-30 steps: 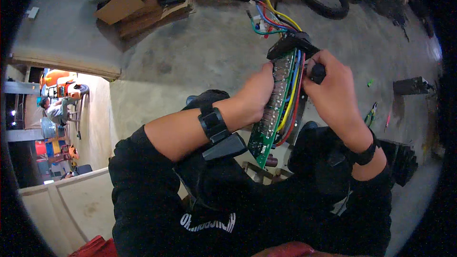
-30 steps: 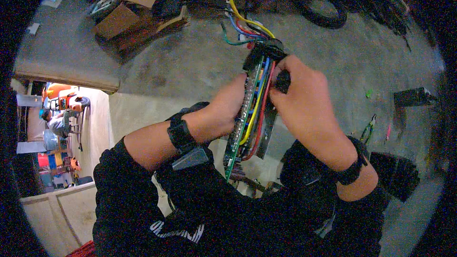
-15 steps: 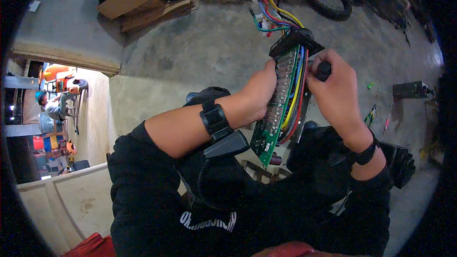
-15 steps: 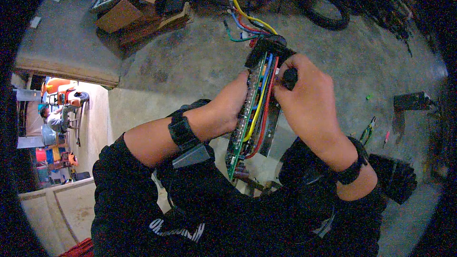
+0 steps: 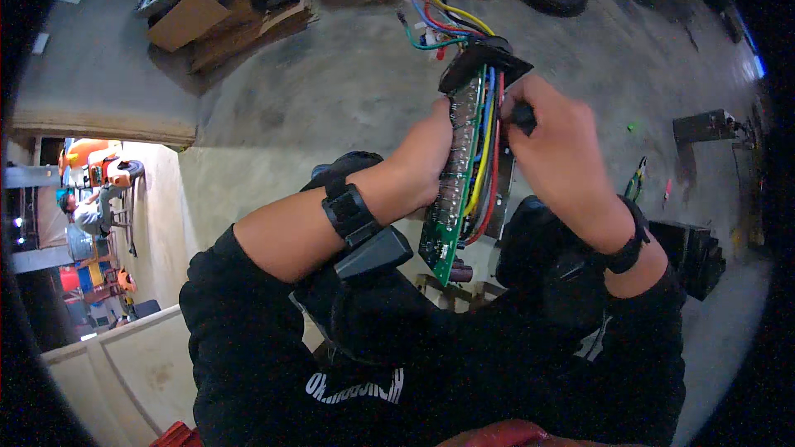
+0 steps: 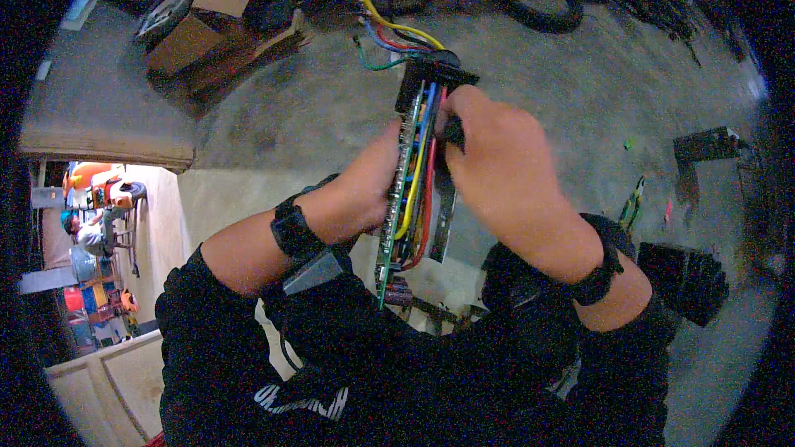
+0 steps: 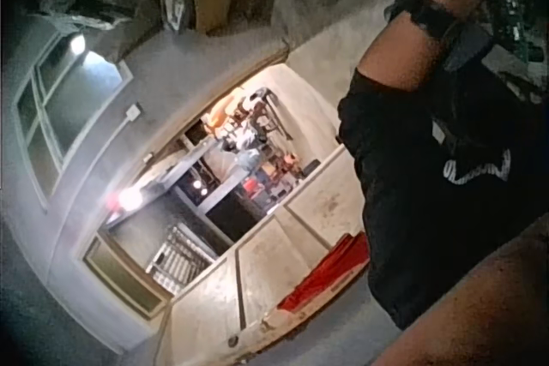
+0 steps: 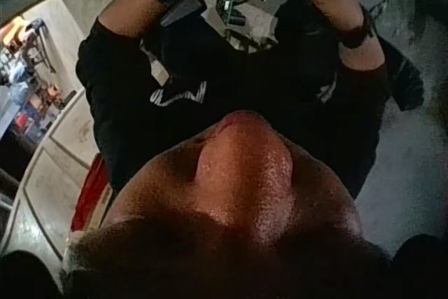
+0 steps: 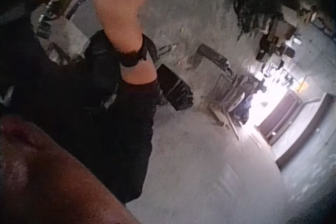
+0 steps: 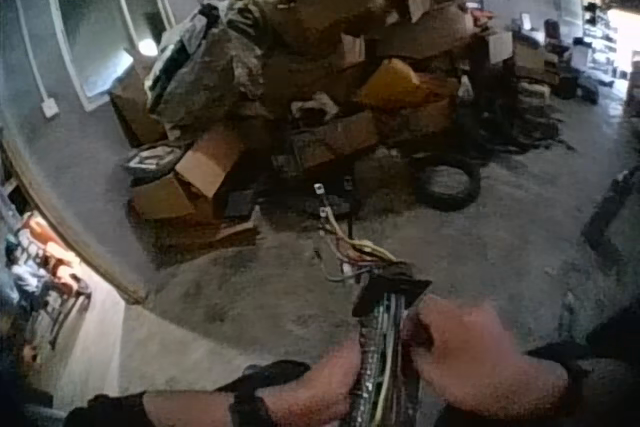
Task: Using a screwdriver to remove a circuit board from a metal controller housing unit.
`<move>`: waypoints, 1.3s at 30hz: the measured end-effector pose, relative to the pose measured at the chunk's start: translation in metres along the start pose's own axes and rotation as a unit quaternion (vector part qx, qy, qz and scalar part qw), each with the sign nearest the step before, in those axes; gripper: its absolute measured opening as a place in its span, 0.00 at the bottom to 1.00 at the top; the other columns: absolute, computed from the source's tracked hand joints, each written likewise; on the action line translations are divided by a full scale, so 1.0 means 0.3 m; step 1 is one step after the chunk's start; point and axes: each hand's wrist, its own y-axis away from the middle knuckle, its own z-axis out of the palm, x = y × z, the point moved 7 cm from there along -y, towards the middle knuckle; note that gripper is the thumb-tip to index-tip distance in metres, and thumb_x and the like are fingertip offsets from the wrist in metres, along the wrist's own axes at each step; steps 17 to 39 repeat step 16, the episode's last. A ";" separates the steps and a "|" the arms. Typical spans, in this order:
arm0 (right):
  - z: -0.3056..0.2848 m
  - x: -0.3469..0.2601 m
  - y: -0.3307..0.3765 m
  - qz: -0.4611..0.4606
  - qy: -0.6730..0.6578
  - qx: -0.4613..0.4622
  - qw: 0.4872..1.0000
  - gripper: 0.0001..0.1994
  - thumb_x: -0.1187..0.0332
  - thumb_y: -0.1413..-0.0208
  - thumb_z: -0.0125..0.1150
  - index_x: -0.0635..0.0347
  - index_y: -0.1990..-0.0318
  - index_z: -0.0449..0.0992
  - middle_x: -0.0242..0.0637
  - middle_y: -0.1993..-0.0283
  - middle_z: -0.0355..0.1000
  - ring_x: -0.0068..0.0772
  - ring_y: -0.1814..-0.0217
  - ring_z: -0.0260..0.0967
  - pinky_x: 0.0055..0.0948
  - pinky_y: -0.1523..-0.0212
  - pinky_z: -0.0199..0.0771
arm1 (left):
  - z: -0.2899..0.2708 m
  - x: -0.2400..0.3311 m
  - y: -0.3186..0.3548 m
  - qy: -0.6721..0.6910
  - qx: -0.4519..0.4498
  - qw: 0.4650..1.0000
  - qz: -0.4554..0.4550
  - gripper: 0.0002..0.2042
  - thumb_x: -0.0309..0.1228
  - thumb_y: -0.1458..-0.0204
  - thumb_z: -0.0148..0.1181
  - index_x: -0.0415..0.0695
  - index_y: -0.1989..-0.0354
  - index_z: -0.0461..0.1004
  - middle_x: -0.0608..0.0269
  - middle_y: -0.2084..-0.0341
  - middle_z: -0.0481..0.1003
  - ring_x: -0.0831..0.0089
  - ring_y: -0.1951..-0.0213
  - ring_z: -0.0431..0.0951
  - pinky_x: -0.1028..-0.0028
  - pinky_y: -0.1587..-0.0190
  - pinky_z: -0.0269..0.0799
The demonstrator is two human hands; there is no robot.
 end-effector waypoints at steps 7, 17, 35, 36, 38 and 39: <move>-0.005 0.004 -0.004 0.011 -0.035 -0.008 0.999 0.11 0.74 0.56 0.60 0.64 0.64 0.68 0.52 0.70 0.72 0.58 0.64 0.70 0.47 0.65 0.70 | -0.004 0.008 -0.009 -0.052 0.011 0.998 0.043 0.18 0.45 0.37 0.37 0.50 0.59 0.73 0.68 0.73 0.75 0.77 0.71 0.74 0.72 0.66 0.72; -0.007 0.021 -0.024 0.041 -0.095 0.000 0.995 0.12 0.70 0.55 0.63 0.63 0.64 0.71 0.53 0.66 0.73 0.56 0.59 0.72 0.44 0.59 0.71 | -0.011 -0.011 -0.020 -0.020 -0.017 1.000 0.004 0.14 0.45 0.41 0.47 0.51 0.60 0.73 0.70 0.72 0.75 0.80 0.70 0.75 0.76 0.67 0.72; -0.007 0.021 -0.024 0.041 -0.095 0.000 0.995 0.12 0.70 0.55 0.63 0.63 0.64 0.71 0.53 0.66 0.73 0.56 0.59 0.72 0.44 0.59 0.71 | -0.011 -0.011 -0.020 -0.020 -0.017 1.000 0.004 0.14 0.45 0.41 0.47 0.51 0.60 0.73 0.70 0.72 0.75 0.80 0.70 0.75 0.76 0.67 0.72; -0.007 0.021 -0.024 0.041 -0.095 0.000 0.995 0.12 0.70 0.55 0.63 0.63 0.64 0.71 0.53 0.66 0.73 0.56 0.59 0.72 0.44 0.59 0.71 | -0.011 -0.011 -0.020 -0.020 -0.017 1.000 0.004 0.14 0.45 0.41 0.47 0.51 0.60 0.73 0.70 0.72 0.75 0.80 0.70 0.75 0.76 0.67 0.72; -0.007 0.021 -0.024 0.041 -0.095 0.000 0.995 0.12 0.70 0.55 0.63 0.63 0.64 0.71 0.53 0.66 0.73 0.56 0.59 0.72 0.44 0.59 0.71 | -0.011 -0.011 -0.020 -0.020 -0.017 1.000 0.004 0.14 0.45 0.41 0.47 0.51 0.60 0.73 0.70 0.72 0.75 0.80 0.70 0.75 0.76 0.67 0.72; -0.007 0.021 -0.024 0.041 -0.095 0.000 0.995 0.12 0.70 0.55 0.63 0.63 0.64 0.71 0.53 0.66 0.73 0.56 0.59 0.72 0.44 0.59 0.71 | -0.011 -0.011 -0.020 -0.020 -0.017 1.000 0.004 0.14 0.45 0.41 0.47 0.51 0.60 0.73 0.70 0.72 0.75 0.80 0.70 0.75 0.76 0.67 0.72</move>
